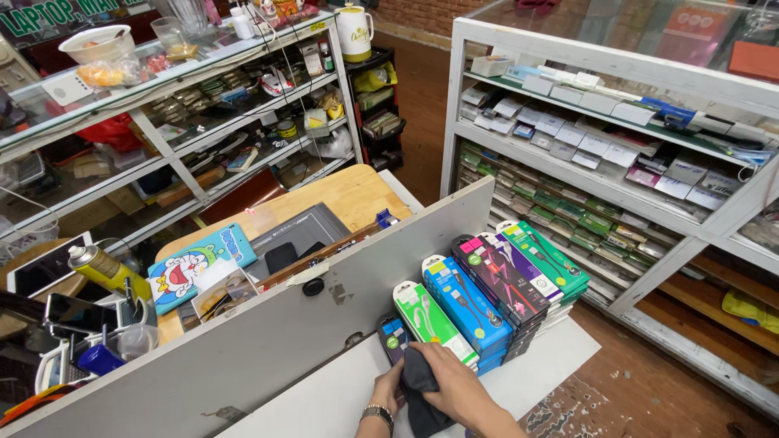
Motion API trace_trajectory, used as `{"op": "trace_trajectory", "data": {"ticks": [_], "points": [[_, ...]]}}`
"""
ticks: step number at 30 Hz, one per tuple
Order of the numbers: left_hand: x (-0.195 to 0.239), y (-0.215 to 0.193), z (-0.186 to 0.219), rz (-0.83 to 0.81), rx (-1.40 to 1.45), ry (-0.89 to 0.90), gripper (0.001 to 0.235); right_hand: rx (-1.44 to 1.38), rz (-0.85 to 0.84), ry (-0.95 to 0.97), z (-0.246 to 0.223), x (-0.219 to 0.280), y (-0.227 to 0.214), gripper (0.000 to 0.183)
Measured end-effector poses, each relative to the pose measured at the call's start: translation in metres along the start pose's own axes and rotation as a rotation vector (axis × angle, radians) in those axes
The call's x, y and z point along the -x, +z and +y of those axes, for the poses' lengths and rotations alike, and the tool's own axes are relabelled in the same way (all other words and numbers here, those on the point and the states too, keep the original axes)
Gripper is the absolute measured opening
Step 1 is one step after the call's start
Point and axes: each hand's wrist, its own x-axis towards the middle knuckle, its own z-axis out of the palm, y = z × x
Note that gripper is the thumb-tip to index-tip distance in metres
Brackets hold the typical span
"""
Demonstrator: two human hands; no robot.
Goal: The person wipes the surfaces of several small product boxes with a dark cloth and then places them onto a glass shelf. The person handles black, green, and blue boxes one at a time, wiping each before stacking them on the shelf.
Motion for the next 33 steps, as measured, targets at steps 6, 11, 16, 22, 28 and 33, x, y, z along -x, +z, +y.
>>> {"op": "trace_trajectory", "data": {"ticks": [6, 11, 16, 22, 28, 33], "points": [[0.001, -0.002, -0.002, 0.012, -0.042, -0.101, 0.049, -0.002, 0.017, -0.056, 0.007, -0.001, -0.002, 0.077], [0.024, -0.031, -0.010, -0.033, 0.038, -0.027, 0.047, -0.056, 0.023, -0.036, 0.005, -0.006, 0.012, 0.076], [0.059, -0.072, -0.010, 0.073, 0.003, 0.111, 0.052, -0.054, -0.043, 0.013, -0.010, -0.015, 0.033, 0.078], [0.085, -0.108, -0.022, 0.182, 0.101, 0.137, 0.066, -0.052, 0.137, 0.027, -0.034, -0.028, 0.057, 0.084], [0.074, -0.121, -0.043, 0.443, 0.050, 0.372, 0.066, -0.250, 0.325, 0.018, -0.049, -0.042, 0.065, 0.073], [0.080, -0.126, -0.040, 0.630, -0.151, 0.423, 0.051, -0.362, 0.240, -0.118, -0.047, -0.041, 0.088, 0.068]]}}
